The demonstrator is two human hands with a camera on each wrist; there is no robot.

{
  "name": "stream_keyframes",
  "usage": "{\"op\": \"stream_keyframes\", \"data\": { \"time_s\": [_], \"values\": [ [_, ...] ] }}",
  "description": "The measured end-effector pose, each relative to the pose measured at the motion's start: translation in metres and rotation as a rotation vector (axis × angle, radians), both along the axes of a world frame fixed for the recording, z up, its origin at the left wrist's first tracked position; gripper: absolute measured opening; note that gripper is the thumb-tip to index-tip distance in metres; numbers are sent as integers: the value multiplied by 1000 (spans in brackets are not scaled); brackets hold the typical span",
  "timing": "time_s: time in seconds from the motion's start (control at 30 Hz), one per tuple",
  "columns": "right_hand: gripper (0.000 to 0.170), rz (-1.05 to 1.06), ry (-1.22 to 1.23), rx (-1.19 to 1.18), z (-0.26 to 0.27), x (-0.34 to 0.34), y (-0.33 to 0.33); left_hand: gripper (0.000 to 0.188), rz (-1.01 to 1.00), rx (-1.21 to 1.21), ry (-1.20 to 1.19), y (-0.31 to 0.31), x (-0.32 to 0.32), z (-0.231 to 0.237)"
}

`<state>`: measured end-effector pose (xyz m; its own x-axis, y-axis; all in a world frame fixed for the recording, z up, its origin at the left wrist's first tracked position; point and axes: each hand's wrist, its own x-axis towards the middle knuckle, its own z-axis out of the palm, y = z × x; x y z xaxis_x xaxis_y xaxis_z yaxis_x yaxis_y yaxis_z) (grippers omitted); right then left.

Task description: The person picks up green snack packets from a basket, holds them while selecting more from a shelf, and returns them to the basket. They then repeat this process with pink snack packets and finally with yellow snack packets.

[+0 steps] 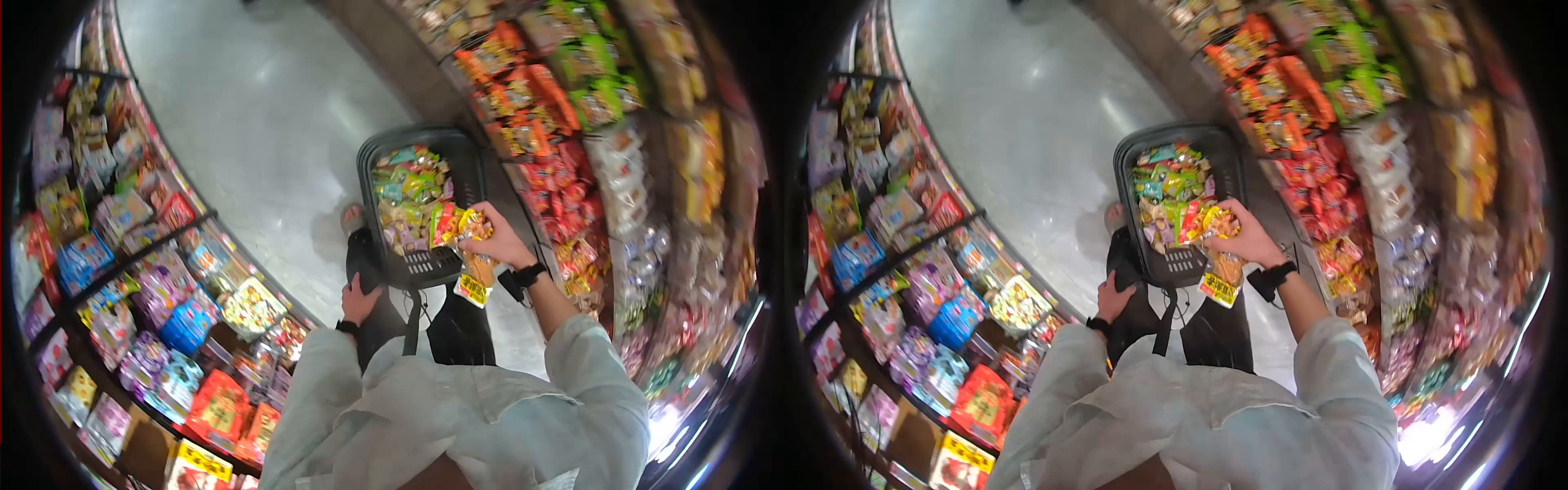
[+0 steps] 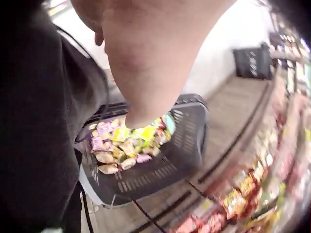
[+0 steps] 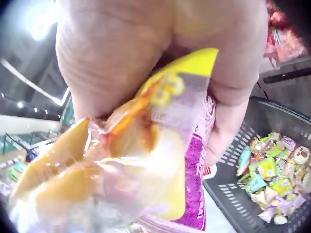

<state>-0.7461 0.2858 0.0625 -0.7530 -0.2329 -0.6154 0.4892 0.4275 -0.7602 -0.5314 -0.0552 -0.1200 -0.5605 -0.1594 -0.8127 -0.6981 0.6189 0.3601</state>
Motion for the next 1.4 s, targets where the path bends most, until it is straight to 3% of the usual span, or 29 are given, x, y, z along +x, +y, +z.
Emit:
{"op": "stream_keyframes", "data": {
  "time_s": [0.07,0.1,0.2,0.23,0.33,0.43,0.5,0.57,0.67,0.7,0.8,0.9,1.03,1.13,1.23,1.33,1.4],
  "values": [
    [63,-157,9,-90,71,10,-4,100,-123,131,131,-22,-7,15],
    [63,-152,51,-65,99,20,-3,89,-159,251,236,-29,-14,23],
    [64,-264,233,-57,175,65,-17,71,47,653,125,-24,-81,174],
    [67,-288,192,-104,200,82,-24,57,90,784,112,-26,-89,194],
    [69,-263,363,-159,255,135,-38,54,149,1015,47,-7,-114,304],
    [69,-179,373,-110,289,198,-45,70,-41,1301,-98,23,-102,394],
    [69,-109,476,-88,301,237,-52,79,-282,1311,-178,40,-81,425],
    [68,-47,522,-69,310,283,-54,96,-428,1301,-423,52,-53,431],
    [69,-94,547,-67,308,352,-59,96,-511,1296,-564,62,0,426],
    [77,-131,520,-89,306,374,-60,91,-549,1268,-626,70,13,441],
    [90,-211,496,-13,298,438,-62,89,-832,1083,-589,95,54,456],
    [101,-330,443,1,298,489,-65,95,-939,991,-571,112,96,444],
    [108,-565,483,76,291,540,-69,97,-726,980,-703,133,128,448],
    [106,-748,453,3,294,559,-67,97,-745,983,-793,142,131,438],
    [99,-821,391,-77,281,574,-66,99,-769,1046,-907,154,132,439],
    [93,-752,493,96,279,578,-64,101,-668,975,-1024,156,133,432],
    [88,-811,484,96,283,578,-62,102,-592,1073,-1033,157,143,413]
  ]
}}
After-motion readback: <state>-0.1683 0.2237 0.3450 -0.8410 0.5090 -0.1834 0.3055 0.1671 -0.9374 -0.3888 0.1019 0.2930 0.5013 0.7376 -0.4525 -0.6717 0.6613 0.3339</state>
